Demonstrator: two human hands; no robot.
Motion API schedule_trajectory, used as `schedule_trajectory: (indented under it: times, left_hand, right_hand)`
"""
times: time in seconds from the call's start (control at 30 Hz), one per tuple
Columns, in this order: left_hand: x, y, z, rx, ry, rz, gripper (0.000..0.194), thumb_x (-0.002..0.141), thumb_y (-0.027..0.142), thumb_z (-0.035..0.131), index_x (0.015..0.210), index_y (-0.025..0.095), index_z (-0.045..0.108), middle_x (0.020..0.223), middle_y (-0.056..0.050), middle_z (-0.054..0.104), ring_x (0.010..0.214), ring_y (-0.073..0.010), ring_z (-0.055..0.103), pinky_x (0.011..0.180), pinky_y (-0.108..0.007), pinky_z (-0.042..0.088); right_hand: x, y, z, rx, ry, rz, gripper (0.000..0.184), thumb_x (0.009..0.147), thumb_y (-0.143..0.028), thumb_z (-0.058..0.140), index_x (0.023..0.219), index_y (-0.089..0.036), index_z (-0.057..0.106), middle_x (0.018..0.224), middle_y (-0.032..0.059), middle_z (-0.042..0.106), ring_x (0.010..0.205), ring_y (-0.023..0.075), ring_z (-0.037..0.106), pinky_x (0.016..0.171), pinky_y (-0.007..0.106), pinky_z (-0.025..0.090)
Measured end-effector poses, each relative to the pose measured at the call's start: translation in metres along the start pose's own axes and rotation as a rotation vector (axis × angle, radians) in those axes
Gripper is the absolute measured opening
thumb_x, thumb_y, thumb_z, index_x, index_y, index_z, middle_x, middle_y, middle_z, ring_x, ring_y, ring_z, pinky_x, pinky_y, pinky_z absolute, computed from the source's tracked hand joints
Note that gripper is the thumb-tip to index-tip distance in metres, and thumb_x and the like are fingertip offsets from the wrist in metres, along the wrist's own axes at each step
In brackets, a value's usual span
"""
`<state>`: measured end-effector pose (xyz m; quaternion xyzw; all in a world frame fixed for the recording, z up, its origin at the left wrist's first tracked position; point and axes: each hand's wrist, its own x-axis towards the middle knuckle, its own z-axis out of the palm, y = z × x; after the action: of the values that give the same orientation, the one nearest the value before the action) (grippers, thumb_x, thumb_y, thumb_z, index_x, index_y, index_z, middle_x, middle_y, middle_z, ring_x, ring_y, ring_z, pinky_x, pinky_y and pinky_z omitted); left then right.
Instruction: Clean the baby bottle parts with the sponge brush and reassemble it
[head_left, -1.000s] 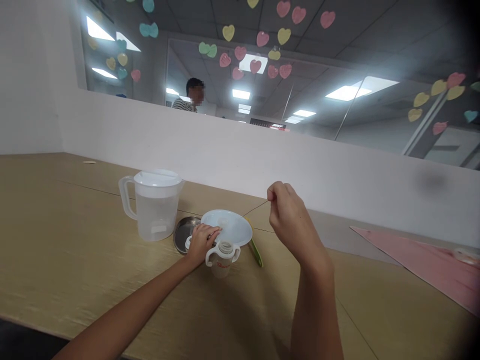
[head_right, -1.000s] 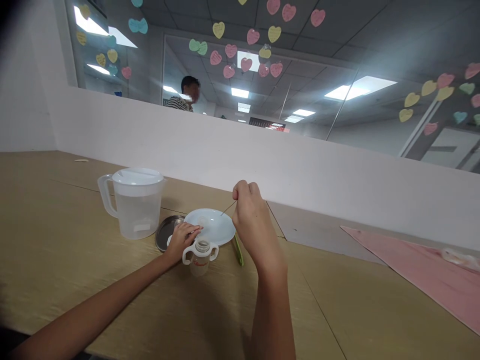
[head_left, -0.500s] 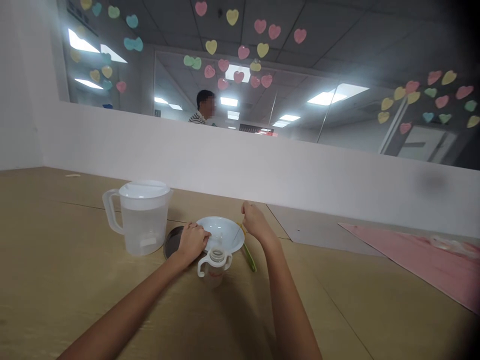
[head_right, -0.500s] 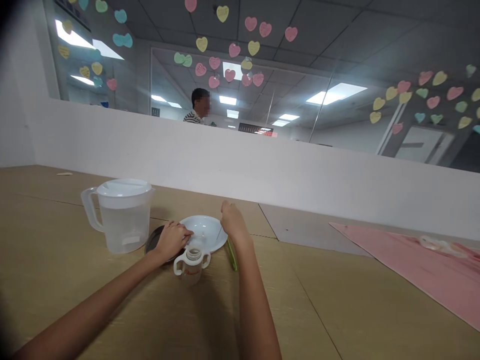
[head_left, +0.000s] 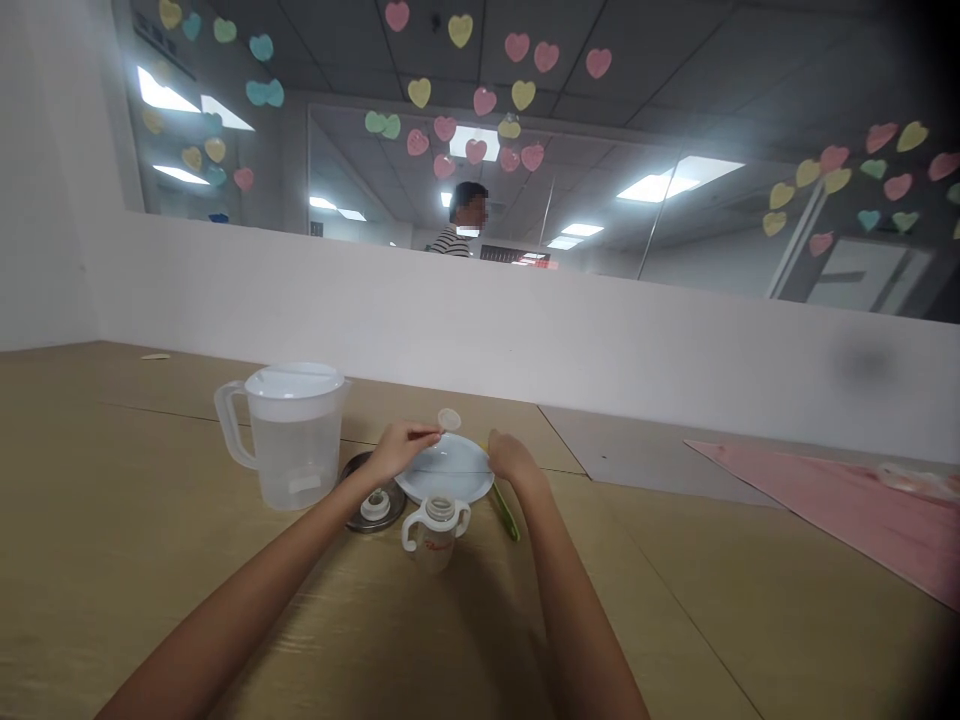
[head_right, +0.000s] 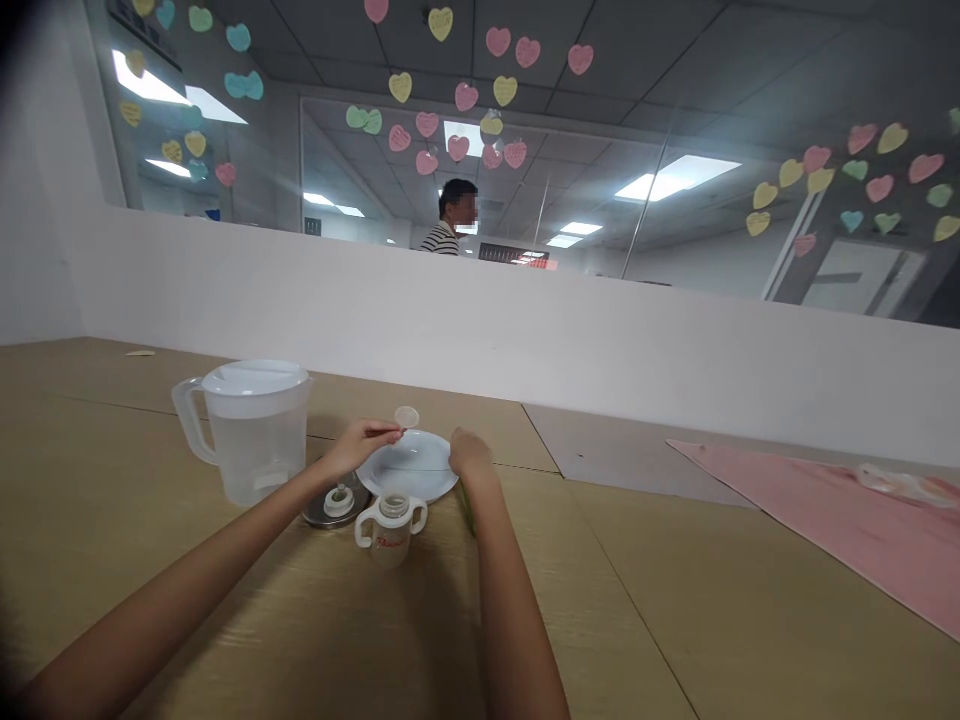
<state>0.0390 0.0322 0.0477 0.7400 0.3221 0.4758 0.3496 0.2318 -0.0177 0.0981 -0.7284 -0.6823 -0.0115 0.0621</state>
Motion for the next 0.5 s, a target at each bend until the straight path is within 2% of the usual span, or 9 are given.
schedule_trajectory:
  times: [0.07,0.13,0.2,0.27,0.33,0.4,0.5]
  left_hand:
    - [-0.005,0.012,0.000,-0.102,0.060,-0.018,0.031,0.070,0.039,0.063,0.083,0.012,0.072,0.092,-0.008,0.071,0.089,-0.0224,0.063,0.082,-0.033,0.047]
    - [-0.013,0.028,0.001,-0.182,0.092,-0.016,0.030,0.069,0.039,0.065,0.080,0.012,0.071,0.090,-0.007,0.071,0.089,-0.0219,0.062,0.082,-0.033,0.046]
    - [-0.021,0.044,0.002,-0.234,0.082,0.002,0.032,0.068,0.038,0.066,0.087,0.012,0.071,0.092,-0.007,0.071,0.088,-0.0210,0.061,0.082,-0.032,0.046]
    - [-0.030,0.055,0.003,-0.250,0.059,0.019,0.033,0.070,0.039,0.064,0.087,0.012,0.071,0.087,-0.006,0.071,0.083,-0.0197,0.061,0.078,-0.031,0.047]
    - [-0.038,0.060,0.005,-0.224,0.049,0.037,0.032,0.071,0.041,0.062,0.078,0.011,0.071,0.075,-0.004,0.069,0.073,-0.0178,0.059,0.070,-0.029,0.047]
    - [-0.044,0.060,0.007,-0.176,0.055,0.061,0.032,0.071,0.041,0.060,0.068,0.011,0.069,0.066,-0.002,0.066,0.066,-0.0158,0.056,0.064,-0.027,0.045]
    - [-0.049,0.052,0.012,-0.148,0.028,0.084,0.030,0.072,0.040,0.061,0.066,0.012,0.068,0.065,0.000,0.065,0.065,-0.0152,0.055,0.064,-0.026,0.044]
  right_hand:
    - [-0.010,-0.007,-0.016,0.044,0.044,-0.058,0.021,0.088,-0.012,0.039,0.102,-0.009,0.055,0.100,0.0166,0.063,0.090,0.0199,0.059,0.068,0.025,0.037]
    - [-0.027,-0.017,-0.035,0.116,0.103,-0.160,0.032,0.096,-0.027,0.025,0.101,-0.014,0.054,0.101,0.0112,0.063,0.089,0.0161,0.058,0.070,0.024,0.037]
    - [-0.047,-0.029,-0.051,0.366,0.145,-0.359,0.042,0.096,-0.041,0.021,0.099,-0.015,0.053,0.097,0.0082,0.063,0.084,0.0149,0.058,0.069,0.024,0.037]
    - [-0.067,-0.041,-0.061,0.496,0.115,-0.517,0.043,0.094,-0.048,0.024,0.102,-0.018,0.053,0.097,0.0054,0.063,0.082,0.0142,0.057,0.068,0.024,0.038]
    - [-0.081,-0.050,-0.066,0.502,0.136,-0.557,0.041,0.090,-0.052,0.035,0.105,-0.019,0.053,0.096,0.0050,0.062,0.081,0.0152,0.056,0.067,0.025,0.037]
    - [-0.089,-0.055,-0.067,0.468,0.213,-0.550,0.038,0.085,-0.049,0.047,0.111,-0.020,0.052,0.099,0.0051,0.061,0.085,0.0163,0.055,0.067,0.025,0.036]
    - [-0.090,-0.058,-0.065,0.410,0.257,-0.524,0.030,0.083,-0.039,0.053,0.107,-0.020,0.055,0.096,0.0041,0.062,0.083,0.0158,0.054,0.065,0.024,0.035]
